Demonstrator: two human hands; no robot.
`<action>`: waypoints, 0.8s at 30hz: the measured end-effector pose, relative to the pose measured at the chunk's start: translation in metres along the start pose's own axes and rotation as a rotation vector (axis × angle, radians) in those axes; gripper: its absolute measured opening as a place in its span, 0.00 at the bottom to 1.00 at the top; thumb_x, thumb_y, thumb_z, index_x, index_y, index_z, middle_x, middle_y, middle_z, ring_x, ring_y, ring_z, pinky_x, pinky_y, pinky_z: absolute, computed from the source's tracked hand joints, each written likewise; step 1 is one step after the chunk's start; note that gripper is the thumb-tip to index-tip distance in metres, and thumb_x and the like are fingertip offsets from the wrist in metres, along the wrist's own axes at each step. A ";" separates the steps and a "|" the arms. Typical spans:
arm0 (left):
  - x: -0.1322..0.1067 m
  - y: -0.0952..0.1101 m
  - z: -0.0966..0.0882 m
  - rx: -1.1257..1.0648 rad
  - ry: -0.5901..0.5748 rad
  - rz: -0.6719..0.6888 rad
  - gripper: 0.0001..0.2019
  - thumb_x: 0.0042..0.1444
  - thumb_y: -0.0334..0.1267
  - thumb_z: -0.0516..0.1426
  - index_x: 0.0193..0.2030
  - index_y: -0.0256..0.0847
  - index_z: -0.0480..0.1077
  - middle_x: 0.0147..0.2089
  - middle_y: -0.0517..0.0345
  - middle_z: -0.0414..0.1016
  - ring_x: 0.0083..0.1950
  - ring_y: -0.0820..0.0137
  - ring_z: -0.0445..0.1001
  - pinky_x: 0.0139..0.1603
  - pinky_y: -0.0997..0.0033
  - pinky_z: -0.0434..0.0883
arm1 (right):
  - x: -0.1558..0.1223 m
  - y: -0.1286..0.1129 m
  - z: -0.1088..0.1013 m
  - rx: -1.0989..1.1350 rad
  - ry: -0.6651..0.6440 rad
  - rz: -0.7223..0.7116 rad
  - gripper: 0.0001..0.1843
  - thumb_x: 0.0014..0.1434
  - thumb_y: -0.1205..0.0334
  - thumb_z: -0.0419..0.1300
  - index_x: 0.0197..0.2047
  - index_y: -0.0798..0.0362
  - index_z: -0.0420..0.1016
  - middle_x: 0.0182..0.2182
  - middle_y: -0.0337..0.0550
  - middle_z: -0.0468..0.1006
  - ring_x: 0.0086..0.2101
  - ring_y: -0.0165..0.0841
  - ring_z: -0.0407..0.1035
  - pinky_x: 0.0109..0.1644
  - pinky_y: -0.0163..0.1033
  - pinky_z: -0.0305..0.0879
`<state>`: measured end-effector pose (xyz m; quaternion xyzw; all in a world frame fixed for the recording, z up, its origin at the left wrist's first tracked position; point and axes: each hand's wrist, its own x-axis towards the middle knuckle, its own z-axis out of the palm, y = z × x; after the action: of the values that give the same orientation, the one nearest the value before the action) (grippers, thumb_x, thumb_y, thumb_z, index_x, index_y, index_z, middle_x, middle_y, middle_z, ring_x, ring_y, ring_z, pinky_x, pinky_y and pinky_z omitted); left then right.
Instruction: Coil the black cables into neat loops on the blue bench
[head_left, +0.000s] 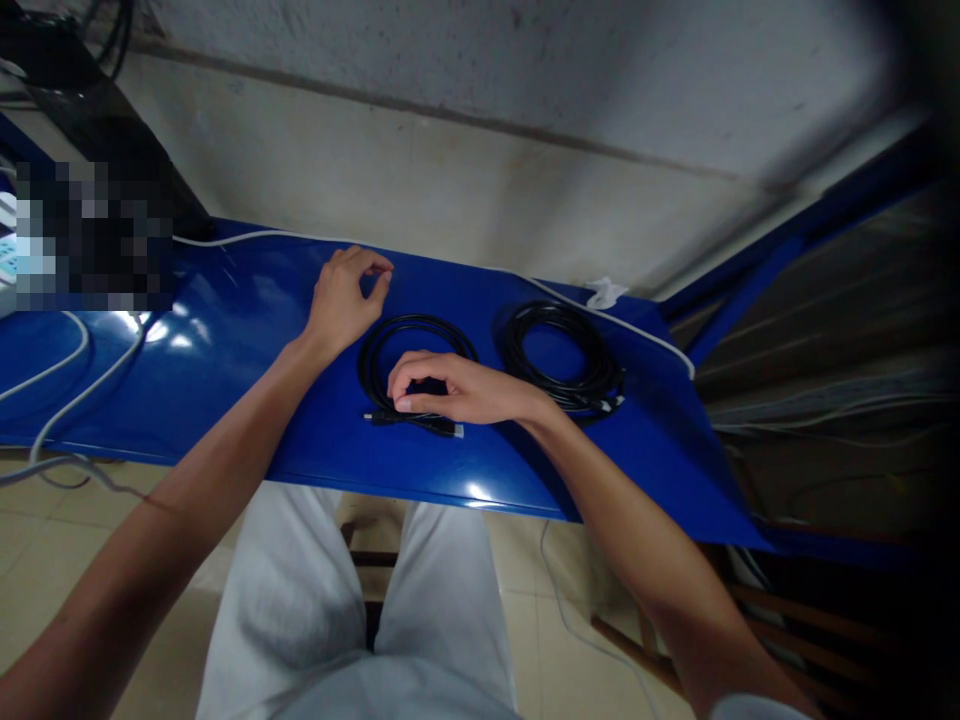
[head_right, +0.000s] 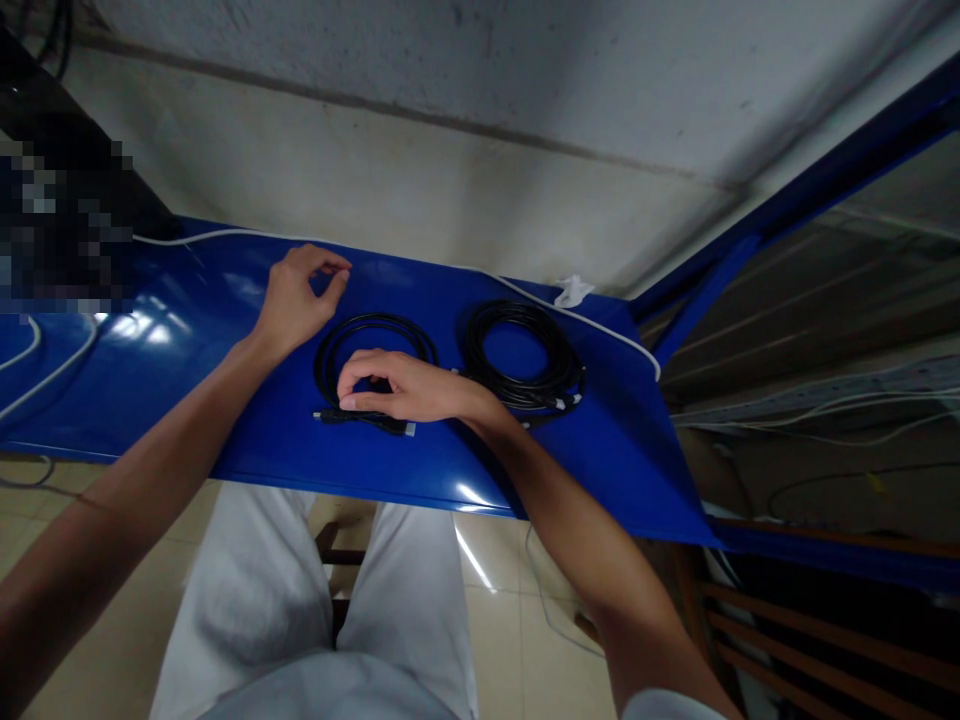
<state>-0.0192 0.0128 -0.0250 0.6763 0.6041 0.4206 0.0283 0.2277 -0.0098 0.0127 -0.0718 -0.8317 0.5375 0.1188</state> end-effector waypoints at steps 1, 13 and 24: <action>0.000 0.001 0.000 0.007 -0.001 0.005 0.09 0.70 0.38 0.58 0.49 0.42 0.79 0.50 0.52 0.83 0.55 0.59 0.79 0.68 0.53 0.71 | 0.000 -0.001 0.000 0.034 0.003 0.004 0.17 0.74 0.46 0.66 0.44 0.53 0.80 0.47 0.48 0.84 0.49 0.38 0.76 0.60 0.44 0.70; 0.002 0.014 -0.005 -0.266 -0.045 -0.043 0.14 0.70 0.49 0.62 0.50 0.42 0.82 0.49 0.51 0.86 0.52 0.60 0.82 0.60 0.58 0.76 | 0.006 0.003 0.004 0.627 0.323 0.152 0.27 0.66 0.35 0.72 0.44 0.50 0.70 0.44 0.44 0.88 0.40 0.34 0.85 0.50 0.41 0.81; -0.005 0.033 -0.007 -0.873 -0.386 -0.163 0.22 0.54 0.57 0.76 0.43 0.41 0.86 0.42 0.50 0.88 0.44 0.61 0.85 0.49 0.61 0.81 | 0.006 0.036 -0.013 0.411 0.782 0.135 0.27 0.58 0.34 0.77 0.39 0.51 0.84 0.33 0.39 0.85 0.36 0.31 0.78 0.45 0.37 0.77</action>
<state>0.0033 -0.0040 -0.0053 0.6174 0.4059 0.4981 0.4539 0.2249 0.0186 -0.0144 -0.2988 -0.5936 0.6305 0.4009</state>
